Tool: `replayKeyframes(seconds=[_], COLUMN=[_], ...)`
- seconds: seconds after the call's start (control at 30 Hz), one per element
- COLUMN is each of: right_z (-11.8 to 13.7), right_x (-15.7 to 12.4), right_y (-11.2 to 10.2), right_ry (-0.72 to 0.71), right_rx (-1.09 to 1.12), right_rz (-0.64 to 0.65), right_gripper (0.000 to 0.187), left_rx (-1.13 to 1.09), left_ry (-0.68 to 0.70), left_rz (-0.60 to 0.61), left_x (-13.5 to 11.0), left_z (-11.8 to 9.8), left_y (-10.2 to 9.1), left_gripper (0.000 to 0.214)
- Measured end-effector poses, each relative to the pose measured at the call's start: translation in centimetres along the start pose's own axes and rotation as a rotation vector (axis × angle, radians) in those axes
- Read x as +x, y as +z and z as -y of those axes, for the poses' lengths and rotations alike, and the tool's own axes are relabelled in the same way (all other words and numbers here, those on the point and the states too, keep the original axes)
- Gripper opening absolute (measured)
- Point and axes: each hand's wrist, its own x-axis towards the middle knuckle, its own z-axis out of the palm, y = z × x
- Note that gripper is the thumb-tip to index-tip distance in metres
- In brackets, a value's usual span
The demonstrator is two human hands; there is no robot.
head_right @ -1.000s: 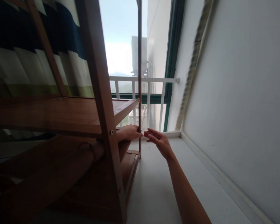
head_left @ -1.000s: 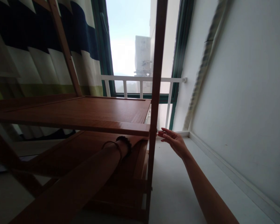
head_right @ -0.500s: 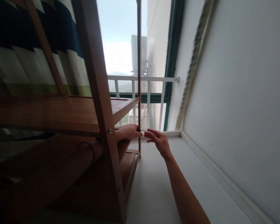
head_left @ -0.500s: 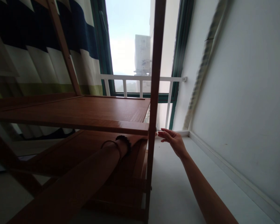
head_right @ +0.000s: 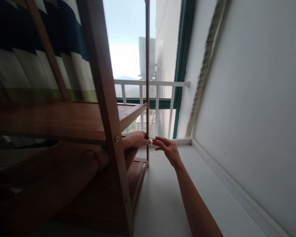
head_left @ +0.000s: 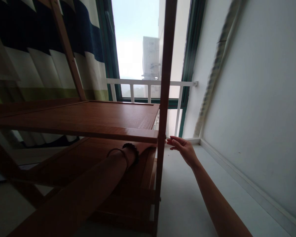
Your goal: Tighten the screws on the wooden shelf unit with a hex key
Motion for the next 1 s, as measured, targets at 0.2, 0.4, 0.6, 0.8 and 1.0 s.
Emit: replayKeyframes(seconds=[0.2, 0.4, 0.6, 0.8, 1.0], right_z=[-0.20, -0.46, -0.50, -0.35, -0.01], right_x=[-0.15, -0.12, -0.06, -0.18, -0.19], right_y=[-0.53, -0.65, -0.59, -0.75, -0.38], right_ry=[0.006, 0.023, 0.006, -0.002, -0.015], right_rx=[0.042, 0.061, 0.047, 0.030, -0.025], right_rz=[0.082, 0.069, 0.043, 0.105, 0.034], right_gripper=[0.039, 0.039, 0.034, 0.040, 0.035], left_rx=[0.001, 0.003, -0.001, 0.001, 0.012], left_ry=[0.003, 0.019, 0.015, 0.020, 0.004], left_rz=[-0.013, -0.008, -0.001, -0.009, -0.004], left_x=[0.20, 0.30, 0.32, 0.46, 0.63], left_z=[0.31, 0.35, 0.30, 0.44, 0.39], left_y=[0.24, 0.26, 0.28, 0.45, 0.46], left_gripper=[0.039, 0.040, 0.039, 0.041, 0.045])
